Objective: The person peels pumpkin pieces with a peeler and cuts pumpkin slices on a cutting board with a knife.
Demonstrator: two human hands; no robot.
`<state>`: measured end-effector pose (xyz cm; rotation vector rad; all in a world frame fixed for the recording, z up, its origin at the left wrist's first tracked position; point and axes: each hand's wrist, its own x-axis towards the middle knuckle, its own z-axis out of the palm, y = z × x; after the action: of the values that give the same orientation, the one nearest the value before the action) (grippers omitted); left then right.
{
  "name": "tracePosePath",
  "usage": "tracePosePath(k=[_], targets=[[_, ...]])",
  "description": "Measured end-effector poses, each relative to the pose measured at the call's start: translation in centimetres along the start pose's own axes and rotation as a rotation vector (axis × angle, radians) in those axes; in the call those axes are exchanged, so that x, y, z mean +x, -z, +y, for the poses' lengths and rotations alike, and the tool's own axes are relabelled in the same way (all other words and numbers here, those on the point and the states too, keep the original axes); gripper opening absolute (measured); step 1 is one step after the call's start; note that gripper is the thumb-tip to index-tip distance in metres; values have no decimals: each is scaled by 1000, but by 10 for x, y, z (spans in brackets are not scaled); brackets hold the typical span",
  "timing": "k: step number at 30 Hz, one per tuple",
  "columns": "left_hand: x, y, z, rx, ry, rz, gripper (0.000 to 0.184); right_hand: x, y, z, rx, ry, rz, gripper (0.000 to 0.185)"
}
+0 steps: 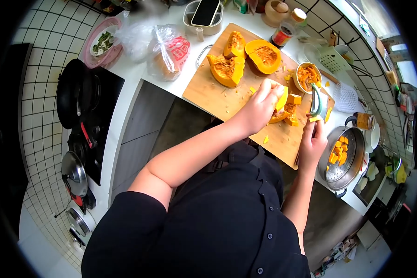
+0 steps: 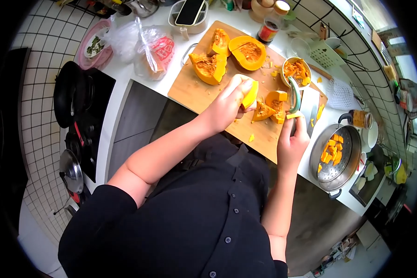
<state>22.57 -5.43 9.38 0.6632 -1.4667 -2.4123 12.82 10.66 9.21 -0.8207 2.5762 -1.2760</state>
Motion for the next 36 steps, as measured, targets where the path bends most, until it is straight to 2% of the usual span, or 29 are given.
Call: tracePosePath(k=[3,6,7,11,14,15,16,18,19,20,21,22,24,30,31,34,36], targets=[[5,7,-11,382,-314,139,28,7,-9,-6,17,56,-20,17],[-1,16,2,1070,-419,60,38,9,-14,-3,68,-10,-72,16],[2,20,-5,1243,-576,58,42,9,-16,0,77,-1,-86,16],[0,26,-7,1541,-637,-145,40,11,-20,3,75,-48,-141,18],[1,32,-9,1474,-499,-224,42,14,-28,4,114,-5,-102,34],[1,31,0,1401,-260,-240,42,18,-36,12,138,108,-76,38],[-1,35,1,1264,-235,-147,40,21,-35,1,97,-16,-195,40],[-6,48,-1,1031,-164,-45,34,28,-46,3,73,-76,-311,43],[-1,60,-24,788,-191,82,30,28,-54,15,224,-72,-305,42],[-3,66,-28,487,-70,93,26,27,-51,1,231,-137,-287,39],[-7,65,-26,160,60,139,28,27,-53,0,141,-105,-277,37],[-10,71,-25,76,86,72,34,28,-55,2,53,-77,-272,36],[-12,70,-22,-88,270,148,40,27,-56,1,-9,-79,-283,37],[-13,67,-25,-247,263,65,41,23,-50,-22,204,-77,-296,40],[-14,65,-24,-252,257,65,41,20,-50,-22,294,-78,-293,30],[-14,57,-18,-278,247,62,40,7,-46,-32,348,-51,-390,21],[-15,52,-16,-309,249,56,39,0,-42,-39,270,-3,-410,17]])
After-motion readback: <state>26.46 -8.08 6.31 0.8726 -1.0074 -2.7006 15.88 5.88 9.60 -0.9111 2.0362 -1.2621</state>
